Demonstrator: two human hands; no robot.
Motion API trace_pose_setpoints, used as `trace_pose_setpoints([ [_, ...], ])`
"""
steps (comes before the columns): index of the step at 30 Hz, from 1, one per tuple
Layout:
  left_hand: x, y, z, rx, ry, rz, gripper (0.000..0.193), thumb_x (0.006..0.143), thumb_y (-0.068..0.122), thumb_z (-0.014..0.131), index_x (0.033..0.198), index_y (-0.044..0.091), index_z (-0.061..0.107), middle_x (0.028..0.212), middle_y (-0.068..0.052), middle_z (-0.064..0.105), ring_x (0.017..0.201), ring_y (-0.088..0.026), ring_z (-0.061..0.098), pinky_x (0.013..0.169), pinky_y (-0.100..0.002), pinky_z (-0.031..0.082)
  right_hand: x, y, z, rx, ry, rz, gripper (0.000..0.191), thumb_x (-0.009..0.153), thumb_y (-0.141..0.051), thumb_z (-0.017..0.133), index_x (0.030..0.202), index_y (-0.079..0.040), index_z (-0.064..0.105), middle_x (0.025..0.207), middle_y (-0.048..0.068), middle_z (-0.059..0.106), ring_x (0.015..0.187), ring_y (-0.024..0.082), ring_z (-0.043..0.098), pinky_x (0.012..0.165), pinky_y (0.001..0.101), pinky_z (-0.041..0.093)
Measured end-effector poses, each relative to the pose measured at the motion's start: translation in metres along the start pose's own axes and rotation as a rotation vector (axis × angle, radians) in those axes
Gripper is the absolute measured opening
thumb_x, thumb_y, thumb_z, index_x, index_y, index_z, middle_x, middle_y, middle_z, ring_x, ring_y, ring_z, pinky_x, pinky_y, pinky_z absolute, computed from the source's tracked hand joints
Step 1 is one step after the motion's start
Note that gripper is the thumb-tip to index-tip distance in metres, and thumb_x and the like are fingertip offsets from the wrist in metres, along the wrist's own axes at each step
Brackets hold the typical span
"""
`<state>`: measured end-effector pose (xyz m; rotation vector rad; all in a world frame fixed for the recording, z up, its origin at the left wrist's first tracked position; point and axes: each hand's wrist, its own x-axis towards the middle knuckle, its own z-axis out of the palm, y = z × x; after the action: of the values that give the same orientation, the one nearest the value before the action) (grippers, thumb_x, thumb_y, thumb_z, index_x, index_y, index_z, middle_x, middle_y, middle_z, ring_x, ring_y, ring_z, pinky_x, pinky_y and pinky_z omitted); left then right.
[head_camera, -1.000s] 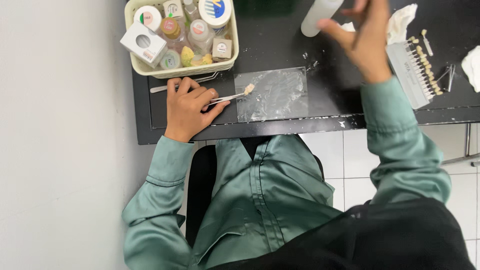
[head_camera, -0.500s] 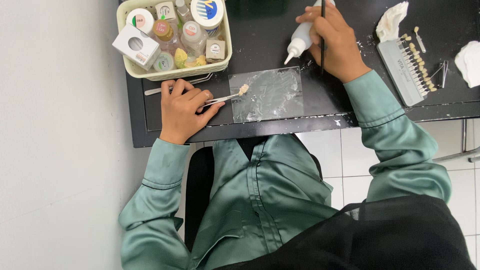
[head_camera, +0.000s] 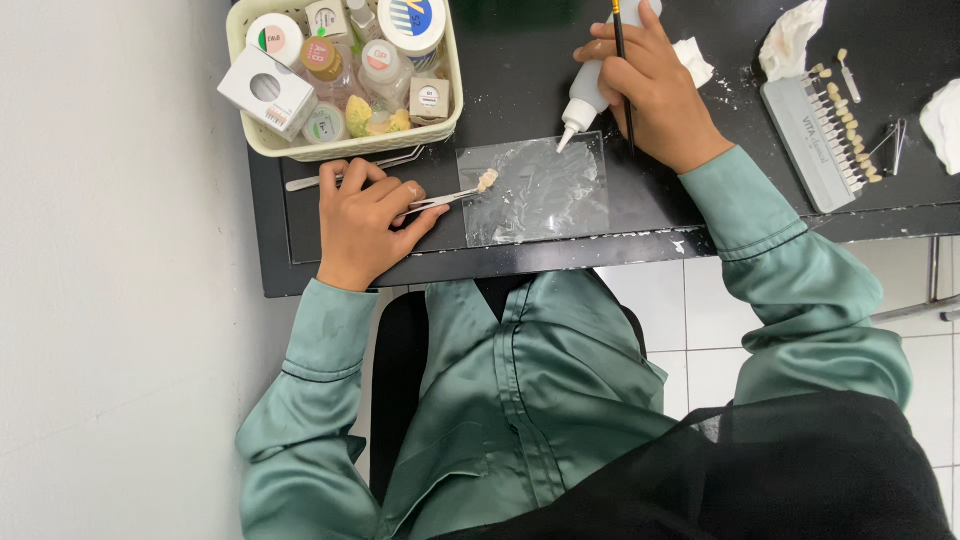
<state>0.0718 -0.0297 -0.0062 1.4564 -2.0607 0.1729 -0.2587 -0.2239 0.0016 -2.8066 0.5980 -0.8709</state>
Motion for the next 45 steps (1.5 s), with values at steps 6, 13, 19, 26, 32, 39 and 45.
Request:
trace_pose_setpoints([
  [6,0.000,0.001,-0.001,-0.008,-0.011,-0.003,0.029,0.089,0.037,0.087,0.082,0.015,0.070,0.071,0.007,0.059,0.086,-0.019,0.054,0.090,-0.040,0.035,0.000,0.001,0.002,-0.057,-0.008,-0.038,0.034,0.094,0.018,0.065,0.091,-0.006,0.042,0.137,0.009,0.070,0.146,0.033,0.056,0.134,0.0571,0.031],
  [13,0.000,0.001,-0.001,-0.015,-0.002,-0.007,0.028,0.089,0.036,0.087,0.083,0.015,0.070,0.070,0.007,0.058,0.086,-0.019,0.055,0.090,-0.040,0.035,-0.001,0.002,0.004,-0.054,-0.005,-0.044,0.030,0.093,0.017,0.064,0.090,-0.004,0.044,0.135,0.008,0.070,0.144,0.031,0.057,0.133,0.0579,0.031],
  [19,-0.001,0.001,0.002,-0.012,0.003,-0.005,0.028,0.088,0.036,0.088,0.083,0.015,0.071,0.070,0.007,0.058,0.086,-0.019,0.054,0.089,-0.040,0.035,-0.002,0.004,0.008,-0.051,0.004,-0.046,0.027,0.095,0.017,0.064,0.092,-0.003,0.046,0.135,0.007,0.070,0.143,0.031,0.058,0.133,0.0584,0.031],
  [26,-0.002,0.002,0.001,-0.013,0.006,-0.010,0.027,0.088,0.036,0.088,0.084,0.015,0.071,0.072,0.007,0.060,0.086,-0.019,0.055,0.090,-0.040,0.035,-0.002,0.002,0.007,-0.007,0.022,-0.026,0.034,0.091,0.021,0.065,0.089,-0.005,0.042,0.133,0.009,0.071,0.144,0.033,0.057,0.134,0.0579,0.031],
  [32,0.002,0.004,-0.002,-0.031,0.002,-0.021,0.027,0.087,0.036,0.089,0.083,0.015,0.071,0.069,0.006,0.059,0.084,-0.019,0.056,0.088,-0.041,0.036,0.001,-0.001,-0.002,0.215,0.122,0.084,0.047,0.084,0.012,0.080,0.089,-0.007,0.037,0.134,0.014,0.070,0.142,0.037,0.058,0.121,0.0478,0.047],
  [39,-0.008,0.017,-0.009,0.009,-0.047,-0.029,0.024,0.085,0.031,0.089,0.084,0.016,0.070,0.070,0.005,0.058,0.087,-0.020,0.058,0.090,-0.042,0.037,-0.018,-0.008,-0.014,0.364,0.337,0.376,0.057,0.085,-0.019,0.101,0.102,-0.005,0.048,0.109,0.012,0.060,0.104,0.021,0.058,0.094,0.0344,0.048],
  [45,-0.035,0.026,-0.015,0.057,-0.101,-0.044,0.025,0.089,0.030,0.090,0.088,0.015,0.070,0.073,0.004,0.056,0.094,-0.021,0.058,0.095,-0.040,0.036,-0.033,-0.023,-0.005,0.425,0.412,0.301,0.060,0.094,-0.029,0.098,0.108,-0.008,0.045,0.100,0.005,0.053,0.107,0.016,0.061,0.104,0.0334,0.053],
])
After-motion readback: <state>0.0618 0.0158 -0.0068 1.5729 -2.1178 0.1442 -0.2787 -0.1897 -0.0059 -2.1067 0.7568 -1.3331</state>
